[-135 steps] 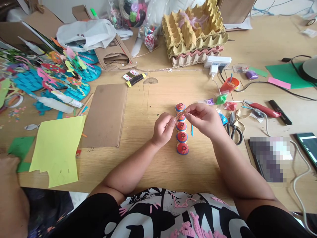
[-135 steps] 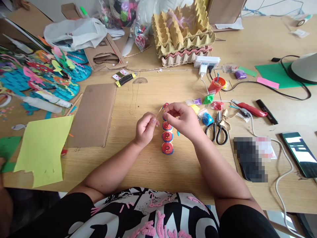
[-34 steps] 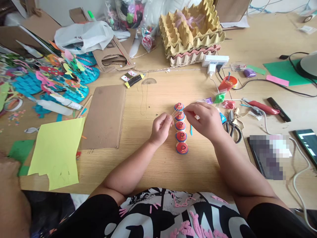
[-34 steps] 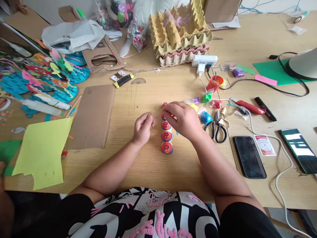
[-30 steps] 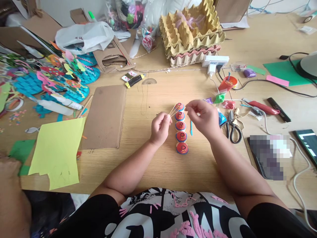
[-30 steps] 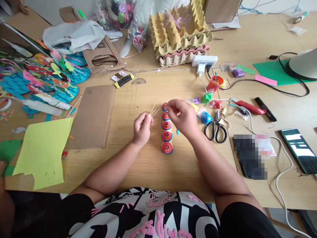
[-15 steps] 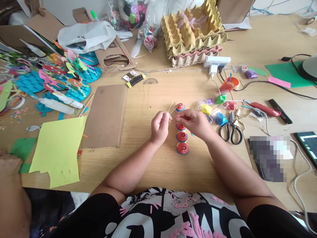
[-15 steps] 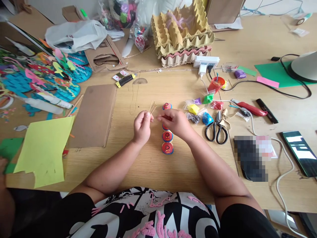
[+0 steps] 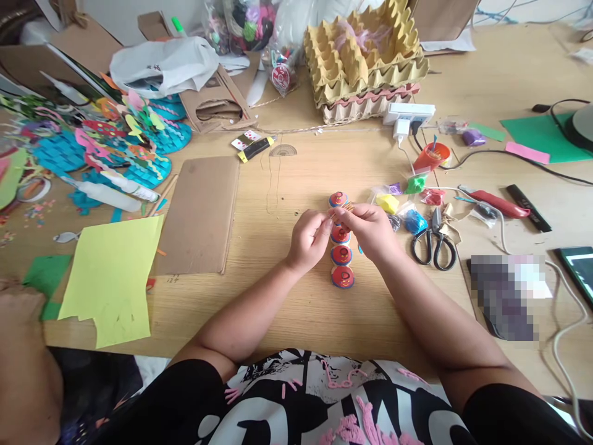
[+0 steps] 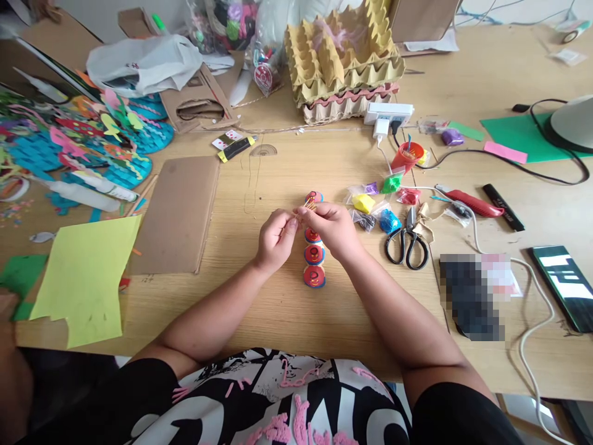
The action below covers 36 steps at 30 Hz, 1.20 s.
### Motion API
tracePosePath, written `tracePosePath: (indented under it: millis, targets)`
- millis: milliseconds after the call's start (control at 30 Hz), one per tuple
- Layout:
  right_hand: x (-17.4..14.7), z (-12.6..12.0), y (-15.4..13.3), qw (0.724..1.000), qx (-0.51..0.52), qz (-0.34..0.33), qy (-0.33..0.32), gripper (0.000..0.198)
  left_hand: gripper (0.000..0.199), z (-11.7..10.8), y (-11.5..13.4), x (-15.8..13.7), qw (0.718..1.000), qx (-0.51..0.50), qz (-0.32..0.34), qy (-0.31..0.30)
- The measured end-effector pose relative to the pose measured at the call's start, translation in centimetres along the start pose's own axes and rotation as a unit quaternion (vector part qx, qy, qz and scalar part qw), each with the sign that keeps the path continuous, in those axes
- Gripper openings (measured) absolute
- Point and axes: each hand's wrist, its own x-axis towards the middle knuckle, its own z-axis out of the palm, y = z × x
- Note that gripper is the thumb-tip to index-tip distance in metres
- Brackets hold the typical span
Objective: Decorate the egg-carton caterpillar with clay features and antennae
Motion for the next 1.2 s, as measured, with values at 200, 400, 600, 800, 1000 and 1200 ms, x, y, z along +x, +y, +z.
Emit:
tracePosePath:
  millis: [200,400,600,800,1000,1200]
  targets:
    - [0.8,-0.7,1.3,0.998,0.056,0.024,0.004,0.051,0.034,-0.2,0.0,0.0,0.998,-0.040,-0.045,-0.037]
    - [0.9,-1.2,1.5,0.998,0.048,0.011,-0.028,0.039,0.044,0.0,0.1,0.0,0.963,-0.197,-0.176,-0.047]
    - [1.0,-1.6,1.4,0.994,0.088,0.038,-0.057,0.042,0.051,0.1,-0.1,-0.1,0.947,-0.261,-0.181,-0.056]
    - [1.1,-1.7,0.7,0.988,0.118,0.083,-0.050,0.043,0.039,0.1,-0.2,-0.3,0.961,-0.202,-0.162,-0.095]
    - [1.1,-2.0,0.6,0.996,0.071,0.035,-0.045,0.045,0.033,0.2,0.0,-0.3,0.974,-0.161,-0.144,-0.067]
    - [0.4,-1.5,-0.5,0.997,-0.043,-0.030,-0.050,0.043,0.037,0.4,0.2,-0.2,0.958,-0.212,-0.187,-0.039]
